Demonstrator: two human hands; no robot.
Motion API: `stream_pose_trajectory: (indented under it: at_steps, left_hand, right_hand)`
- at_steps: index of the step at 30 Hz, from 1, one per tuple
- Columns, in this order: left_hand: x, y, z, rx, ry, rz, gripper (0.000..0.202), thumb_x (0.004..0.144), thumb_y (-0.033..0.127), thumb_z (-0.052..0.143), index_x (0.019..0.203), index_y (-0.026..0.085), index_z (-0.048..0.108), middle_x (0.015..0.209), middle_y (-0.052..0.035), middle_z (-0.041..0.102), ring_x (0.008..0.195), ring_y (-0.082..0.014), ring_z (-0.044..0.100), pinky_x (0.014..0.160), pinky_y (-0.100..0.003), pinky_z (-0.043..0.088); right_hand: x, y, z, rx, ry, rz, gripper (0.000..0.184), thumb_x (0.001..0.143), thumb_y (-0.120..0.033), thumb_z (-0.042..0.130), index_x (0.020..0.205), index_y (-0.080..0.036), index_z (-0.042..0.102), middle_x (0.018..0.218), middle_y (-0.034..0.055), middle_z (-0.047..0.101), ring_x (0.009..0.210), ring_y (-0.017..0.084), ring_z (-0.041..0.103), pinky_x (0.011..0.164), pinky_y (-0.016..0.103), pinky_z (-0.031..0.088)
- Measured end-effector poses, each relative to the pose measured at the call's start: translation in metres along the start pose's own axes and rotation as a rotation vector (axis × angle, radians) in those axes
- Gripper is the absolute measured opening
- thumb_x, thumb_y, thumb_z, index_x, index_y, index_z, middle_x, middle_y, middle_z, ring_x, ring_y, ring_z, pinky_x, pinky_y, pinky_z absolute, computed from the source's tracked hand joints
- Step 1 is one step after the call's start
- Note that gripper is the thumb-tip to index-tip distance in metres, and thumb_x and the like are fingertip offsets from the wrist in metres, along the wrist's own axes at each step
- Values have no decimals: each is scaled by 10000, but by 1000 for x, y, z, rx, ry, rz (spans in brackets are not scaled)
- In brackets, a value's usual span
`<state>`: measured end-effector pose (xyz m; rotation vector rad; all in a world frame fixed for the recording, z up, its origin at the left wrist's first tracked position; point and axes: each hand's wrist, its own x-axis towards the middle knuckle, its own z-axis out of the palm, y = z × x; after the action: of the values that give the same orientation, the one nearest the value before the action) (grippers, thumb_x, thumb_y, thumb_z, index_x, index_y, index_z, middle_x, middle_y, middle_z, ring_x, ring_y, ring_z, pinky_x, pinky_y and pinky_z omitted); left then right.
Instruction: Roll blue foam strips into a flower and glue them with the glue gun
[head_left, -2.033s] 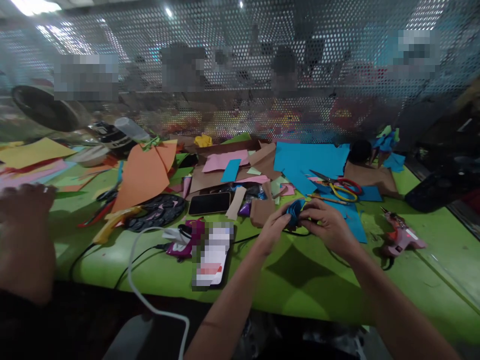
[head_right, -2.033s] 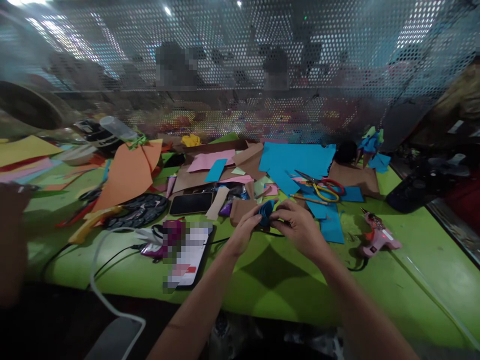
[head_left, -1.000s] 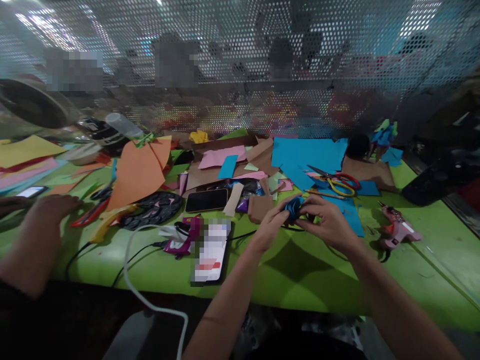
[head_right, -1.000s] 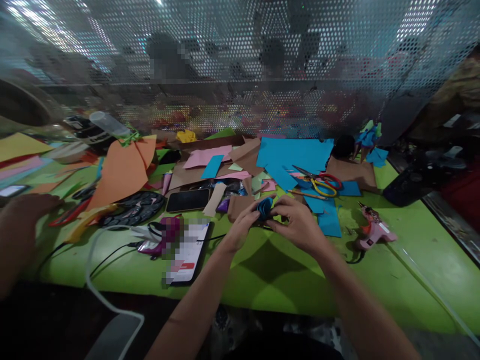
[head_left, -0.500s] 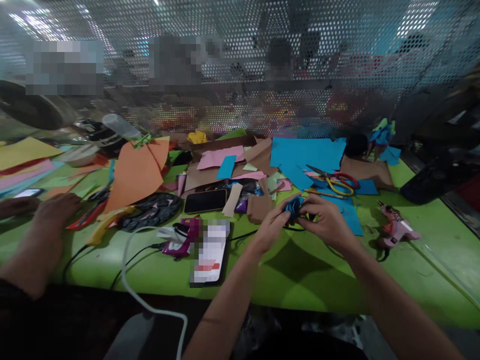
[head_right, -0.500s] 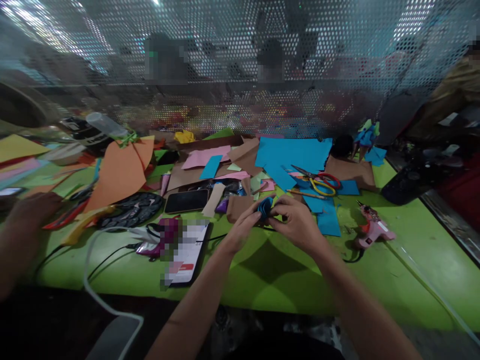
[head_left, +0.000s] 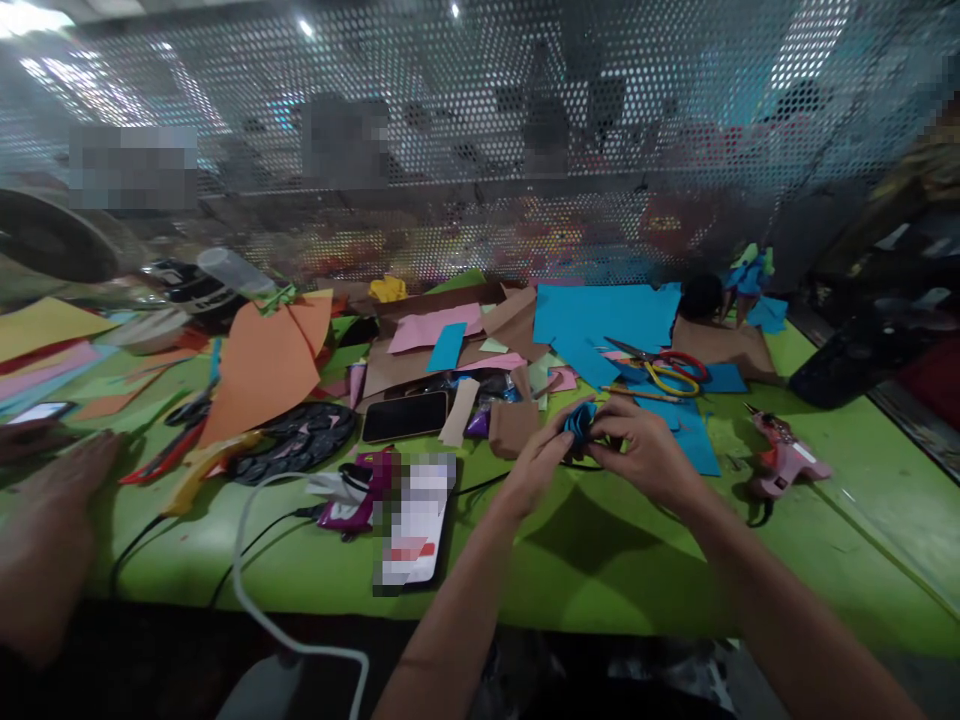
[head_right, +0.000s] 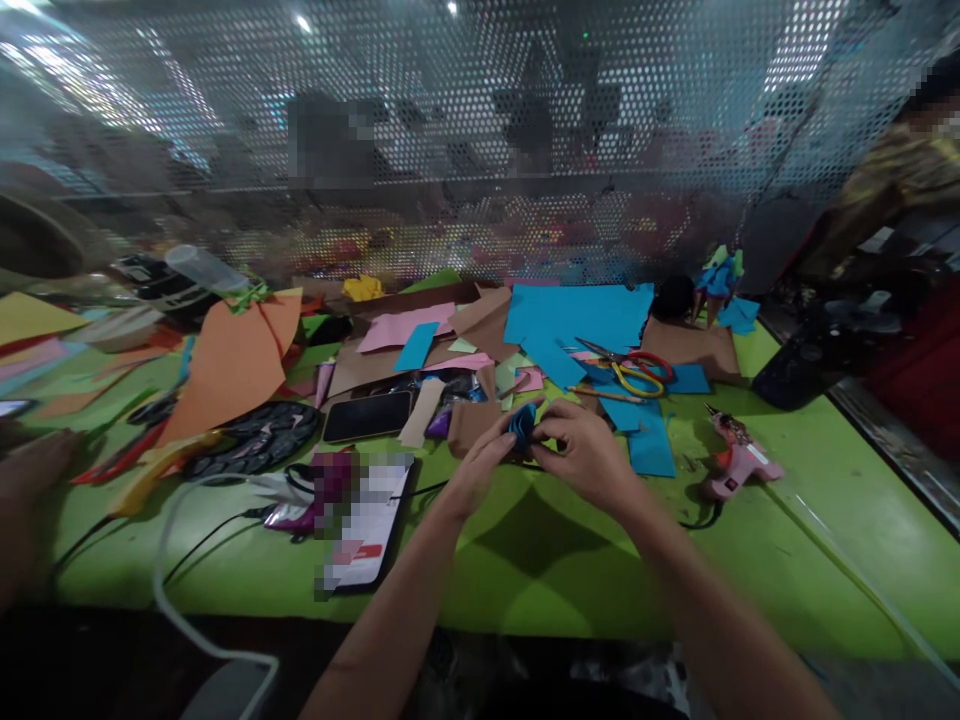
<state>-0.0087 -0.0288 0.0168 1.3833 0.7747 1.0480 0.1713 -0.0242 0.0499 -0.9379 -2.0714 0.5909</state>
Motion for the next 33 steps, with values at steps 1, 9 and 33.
stream_pose_trajectory:
  at_steps: [1, 9, 33]
  left_hand:
    - [0, 0, 0, 5, -2, -7, 518, 924, 410, 499, 1406, 221, 526, 1393, -63, 583, 1329, -284, 469, 1138, -403, 334]
    - [1, 0, -1, 14, -7, 9, 524, 920, 431, 509, 1398, 217, 534, 1406, -59, 574, 1331, -270, 472, 1129, -363, 338]
    - [1, 1, -1, 59, -62, -9, 609, 872, 320, 543, 1461, 215, 434, 1490, -67, 482, 1351, -294, 437, 1138, -408, 328]
  right_hand:
    - [0, -1, 0, -7, -2, 4, 101, 822, -138, 645, 753, -195, 694, 843, 42, 651, 786, 171, 624, 649, 263, 459]
    - [-1, 1, 1, -50, -3, -13, 89, 823, -136, 656, 759, -193, 678, 861, 54, 654, 828, 194, 631, 690, 285, 470]
    - [-2, -4, 1, -125, 40, -54, 103, 829, -158, 606, 753, -201, 661, 842, 54, 639, 767, 183, 621, 650, 279, 459]
